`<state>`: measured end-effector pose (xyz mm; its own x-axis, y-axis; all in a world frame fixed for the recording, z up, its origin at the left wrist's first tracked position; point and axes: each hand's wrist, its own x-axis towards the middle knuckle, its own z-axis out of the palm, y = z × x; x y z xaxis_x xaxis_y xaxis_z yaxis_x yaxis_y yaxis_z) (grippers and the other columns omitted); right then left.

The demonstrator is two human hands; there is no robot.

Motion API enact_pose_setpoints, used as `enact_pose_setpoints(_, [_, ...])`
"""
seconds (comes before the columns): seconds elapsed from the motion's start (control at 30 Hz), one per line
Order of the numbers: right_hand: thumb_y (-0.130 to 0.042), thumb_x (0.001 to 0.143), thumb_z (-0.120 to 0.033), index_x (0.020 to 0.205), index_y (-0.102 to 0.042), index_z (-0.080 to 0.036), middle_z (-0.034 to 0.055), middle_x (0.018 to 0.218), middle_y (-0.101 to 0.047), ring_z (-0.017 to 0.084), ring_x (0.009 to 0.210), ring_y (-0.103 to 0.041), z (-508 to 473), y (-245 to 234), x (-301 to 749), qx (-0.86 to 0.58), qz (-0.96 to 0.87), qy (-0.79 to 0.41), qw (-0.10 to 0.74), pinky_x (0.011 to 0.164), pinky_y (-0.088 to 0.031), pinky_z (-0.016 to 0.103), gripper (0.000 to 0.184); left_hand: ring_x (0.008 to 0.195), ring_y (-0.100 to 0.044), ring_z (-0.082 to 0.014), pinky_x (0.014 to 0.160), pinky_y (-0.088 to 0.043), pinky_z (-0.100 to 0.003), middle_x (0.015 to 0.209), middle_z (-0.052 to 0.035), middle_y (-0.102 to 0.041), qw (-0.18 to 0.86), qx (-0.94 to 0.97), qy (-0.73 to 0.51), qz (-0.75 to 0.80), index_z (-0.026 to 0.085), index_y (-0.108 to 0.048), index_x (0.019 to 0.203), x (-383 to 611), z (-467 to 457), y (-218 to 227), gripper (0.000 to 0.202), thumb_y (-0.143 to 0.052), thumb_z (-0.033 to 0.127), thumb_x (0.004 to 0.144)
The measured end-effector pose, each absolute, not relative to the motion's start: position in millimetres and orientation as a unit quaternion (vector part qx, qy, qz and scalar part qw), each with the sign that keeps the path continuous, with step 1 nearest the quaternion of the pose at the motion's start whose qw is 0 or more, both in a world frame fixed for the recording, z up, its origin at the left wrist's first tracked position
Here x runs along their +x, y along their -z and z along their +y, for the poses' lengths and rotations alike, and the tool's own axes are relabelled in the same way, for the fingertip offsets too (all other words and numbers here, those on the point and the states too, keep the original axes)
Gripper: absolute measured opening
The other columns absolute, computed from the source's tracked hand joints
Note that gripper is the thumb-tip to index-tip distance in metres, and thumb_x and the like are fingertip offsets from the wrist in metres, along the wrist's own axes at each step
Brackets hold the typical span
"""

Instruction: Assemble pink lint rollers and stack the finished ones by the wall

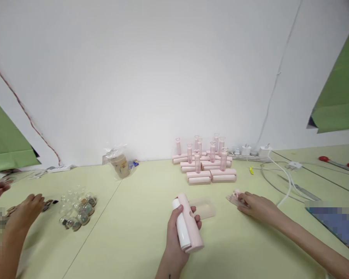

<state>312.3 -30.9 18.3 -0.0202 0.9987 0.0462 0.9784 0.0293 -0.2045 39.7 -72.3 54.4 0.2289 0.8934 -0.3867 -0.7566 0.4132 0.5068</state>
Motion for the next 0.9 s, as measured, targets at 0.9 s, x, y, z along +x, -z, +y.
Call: enact_pose_setpoints(0.9, [-0.039, 0.089, -0.021, 0.13, -0.033, -0.027, 0.0028, 0.082, -0.058, 0.015, 0.067, -0.057, -107.8, -70.1, 226.2, -0.34, -0.928, -0.037, 0.15, 0.053, -0.039, 0.024, 0.041, 0.067, -0.06, -0.0196, 0.061, -0.046, -0.031, 0.078, -0.0099, -0.064, 0.749, 0.32, -0.463, 0.348, 0.011, -0.051, 0.09, 34.6, -88.3, -35.9, 0.036, -0.067, 0.033, 0.066])
